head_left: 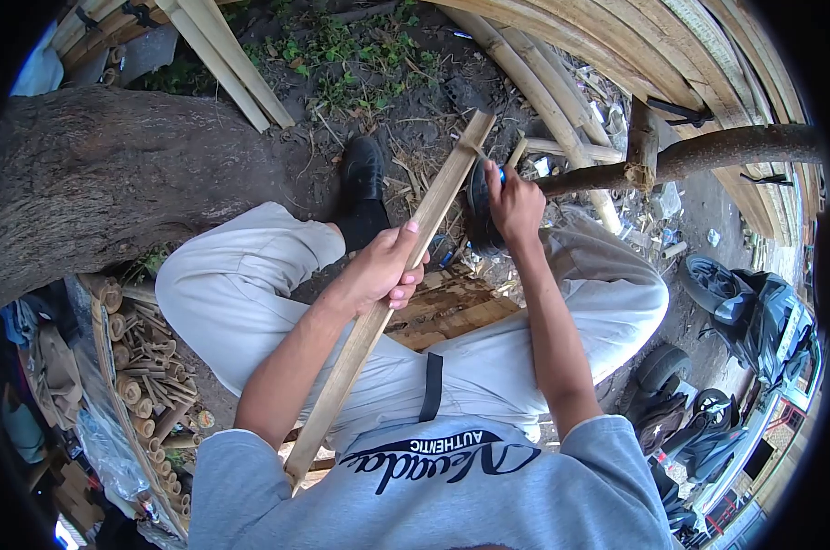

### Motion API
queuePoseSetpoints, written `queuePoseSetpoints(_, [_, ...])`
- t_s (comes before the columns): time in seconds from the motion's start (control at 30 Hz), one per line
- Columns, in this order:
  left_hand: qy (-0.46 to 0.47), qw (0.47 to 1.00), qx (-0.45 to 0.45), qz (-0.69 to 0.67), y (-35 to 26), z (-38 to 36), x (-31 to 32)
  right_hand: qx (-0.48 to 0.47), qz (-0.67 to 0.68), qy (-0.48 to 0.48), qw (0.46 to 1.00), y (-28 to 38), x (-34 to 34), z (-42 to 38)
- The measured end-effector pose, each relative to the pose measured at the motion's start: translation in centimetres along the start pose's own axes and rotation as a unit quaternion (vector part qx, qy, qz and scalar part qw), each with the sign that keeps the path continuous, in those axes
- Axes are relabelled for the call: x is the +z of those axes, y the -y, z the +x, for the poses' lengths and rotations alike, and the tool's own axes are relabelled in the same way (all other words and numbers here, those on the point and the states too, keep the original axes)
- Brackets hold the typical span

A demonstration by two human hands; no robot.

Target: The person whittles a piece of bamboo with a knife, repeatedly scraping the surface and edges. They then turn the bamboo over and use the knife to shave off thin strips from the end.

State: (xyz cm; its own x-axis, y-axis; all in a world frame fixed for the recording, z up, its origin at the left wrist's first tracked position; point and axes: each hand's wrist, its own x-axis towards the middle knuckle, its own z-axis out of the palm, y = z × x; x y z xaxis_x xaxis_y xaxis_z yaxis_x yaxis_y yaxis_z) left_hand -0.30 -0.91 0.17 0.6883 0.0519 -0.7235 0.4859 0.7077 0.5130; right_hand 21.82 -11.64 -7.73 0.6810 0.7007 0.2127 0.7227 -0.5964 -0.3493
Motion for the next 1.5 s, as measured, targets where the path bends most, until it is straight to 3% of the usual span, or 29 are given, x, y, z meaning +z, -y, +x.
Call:
queuePoseSetpoints(0.07, [0.014,1.000,-0.007,-0.008,0.0,-0.1,0.3,-0.016,0.009,-0.010,1.000,0.3,0.3,-1.2])
queuePoseSetpoints(0.13, [0.004,1.000,-0.009,-0.002,-0.2,-0.2,0.1,-0.149,0.031,-0.034,0.988,1.4,-0.8,-2.8])
queuePoseSetpoints(0.27, [0.007,1.000,-0.021,0.008,0.6,-0.4,0.3,0.041,-0.032,0.000,0.999,-2.2,0.2,1.0])
queuePoseSetpoints(0.47, [0.037,0.999,-0.022,-0.011,0.3,-0.2,0.1,-0.032,0.050,-0.018,0.998,-0.8,0.3,-1.0])
queuePoseSetpoints(0.53, [0.036,0.999,-0.021,0.001,0.4,-0.6,0.0,0.067,0.020,-0.031,0.997,-2.6,0.4,0.7])
queuePoseSetpoints(0.57, [0.049,0.998,-0.033,-0.003,0.4,-0.8,0.0,0.147,-0.051,0.007,0.988,-3.3,-0.1,1.3])
queuePoseSetpoints(0.6, [0.063,0.997,-0.045,-0.005,0.3,-0.9,0.1,0.228,-0.036,0.038,0.972,-4.9,0.2,1.6])
queuePoseSetpoints(0.67, [0.073,0.997,-0.031,0.014,0.1,-1.0,0.6,0.292,0.005,0.037,0.956,-7.1,0.7,1.0])
queuePoseSetpoints(0.9, [0.035,0.999,-0.007,0.025,-0.7,-0.7,0.3,0.213,0.237,-0.044,0.947,-1.6,0.9,-0.1])
queuePoseSetpoints(0.97, [0.048,0.998,-0.008,0.027,-0.3,-0.9,0.3,0.352,0.421,0.043,0.835,-2.2,2.4,-1.5])
queuePoseSetpoints(1.0, [0.048,0.998,-0.006,0.028,-0.1,-0.7,0.4,0.350,0.422,0.041,0.835,-1.7,1.8,-1.8])
queuePoseSetpoints(1.07, [0.037,0.999,-0.012,0.026,0.3,-0.5,0.4,0.404,0.612,0.112,0.670,1.0,-0.7,-2.1])
queuePoseSetpoints(1.1, [0.036,0.999,-0.009,0.025,0.3,-0.3,0.4,0.401,0.627,0.135,0.654,2.1,-1.3,-2.2])
queuePoseSetpoints(1.2, [0.029,0.999,-0.022,0.025,0.7,0.3,0.6,0.370,0.607,0.161,0.684,3.7,-0.7,-3.6])
queuePoseSetpoints(1.27, [0.032,0.998,-0.027,0.049,1.1,1.1,0.5,0.378,0.619,0.147,0.672,4.1,-0.6,-3.9])
queuePoseSetpoints(1.33, [0.038,0.997,-0.025,0.055,1.1,1.3,0.5,0.318,0.550,0.080,0.768,3.6,0.3,-3.7])
queuePoseSetpoints(1.4, [0.045,0.997,-0.027,0.061,1.2,1.7,0.6,0.339,0.510,0.079,0.787,2.7,0.3,-3.6])
queuePoseSetpoints(1.5, [0.065,0.995,0.053,0.048,1.8,2.5,0.2,0.334,0.514,0.063,0.788,0.8,0.2,-2.2])
